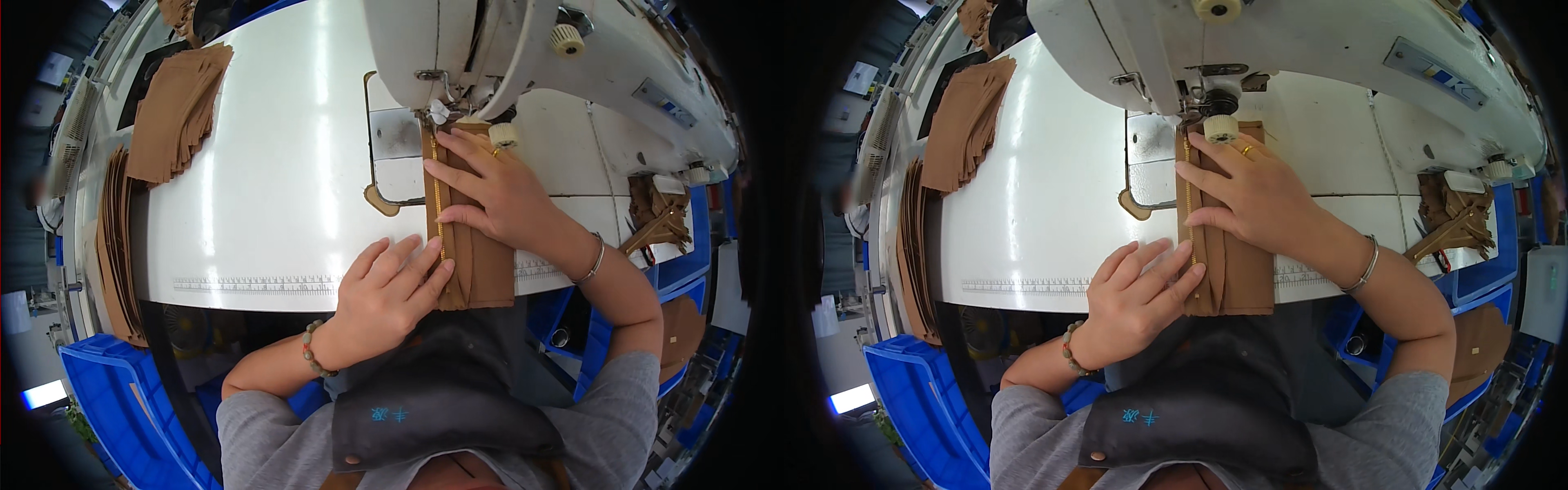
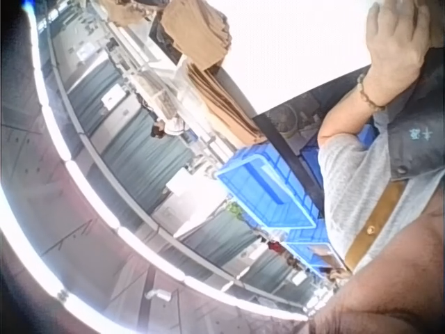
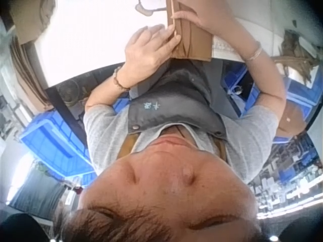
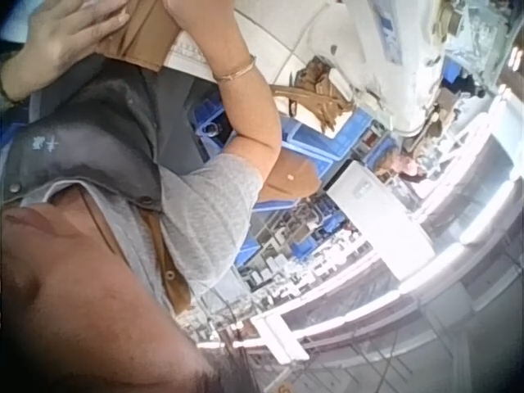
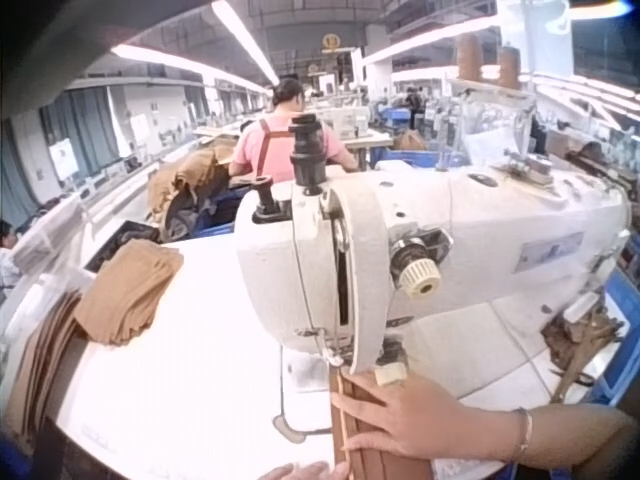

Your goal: Sew a zipper into a leather bag using an industrial sewing machine.

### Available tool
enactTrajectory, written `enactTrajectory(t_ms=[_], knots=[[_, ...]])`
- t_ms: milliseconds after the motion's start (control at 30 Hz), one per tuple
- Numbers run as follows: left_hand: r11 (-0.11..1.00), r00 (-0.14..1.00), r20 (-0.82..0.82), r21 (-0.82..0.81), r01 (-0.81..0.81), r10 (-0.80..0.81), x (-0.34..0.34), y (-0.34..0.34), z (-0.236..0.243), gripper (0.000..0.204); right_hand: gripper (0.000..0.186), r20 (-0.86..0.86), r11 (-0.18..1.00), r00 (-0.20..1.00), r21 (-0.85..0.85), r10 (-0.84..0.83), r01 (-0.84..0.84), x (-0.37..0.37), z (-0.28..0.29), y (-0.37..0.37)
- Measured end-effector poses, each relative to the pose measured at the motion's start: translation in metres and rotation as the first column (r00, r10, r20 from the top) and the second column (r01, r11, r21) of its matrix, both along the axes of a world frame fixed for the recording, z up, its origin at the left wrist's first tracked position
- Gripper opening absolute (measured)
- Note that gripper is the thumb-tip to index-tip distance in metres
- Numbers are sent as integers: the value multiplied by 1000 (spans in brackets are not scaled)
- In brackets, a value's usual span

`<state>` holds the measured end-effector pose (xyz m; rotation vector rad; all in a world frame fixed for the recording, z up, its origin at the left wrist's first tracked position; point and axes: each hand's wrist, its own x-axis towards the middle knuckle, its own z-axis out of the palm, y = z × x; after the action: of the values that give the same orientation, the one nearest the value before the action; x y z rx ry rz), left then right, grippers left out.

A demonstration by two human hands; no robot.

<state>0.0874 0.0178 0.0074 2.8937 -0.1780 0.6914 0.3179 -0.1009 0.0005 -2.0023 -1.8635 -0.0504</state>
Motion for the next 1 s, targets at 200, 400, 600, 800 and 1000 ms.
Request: enactTrajectory(t_ms=[200, 400, 600, 800, 1000], knots=[[1000, 1000, 6, -7, 2, -2, -17, -9, -11, 51, 86, -14, 999, 1000, 34, 19, -18, 1, 3, -6], [909, 911, -11, 66, -411, 412, -83, 49, 7, 37, 97, 4, 999, 1000, -44, 26, -25, -1, 16, -3], [411, 458, 357, 201, -889, 814, -178, 232, 57, 20, 100, 31, 999, 999, 10, 37, -37, -1, 14, -2], [40, 78, 110, 312, -949, 991, -248, 298, 61, 26, 98, 50, 999, 998, 18, 49, -50, 1, 14, -2], [136, 162, 71, 287, -948, 984, -269, 309, 73, 24, 98, 61, 998, 996, 32, 58, -60, 3, 15, -1]])
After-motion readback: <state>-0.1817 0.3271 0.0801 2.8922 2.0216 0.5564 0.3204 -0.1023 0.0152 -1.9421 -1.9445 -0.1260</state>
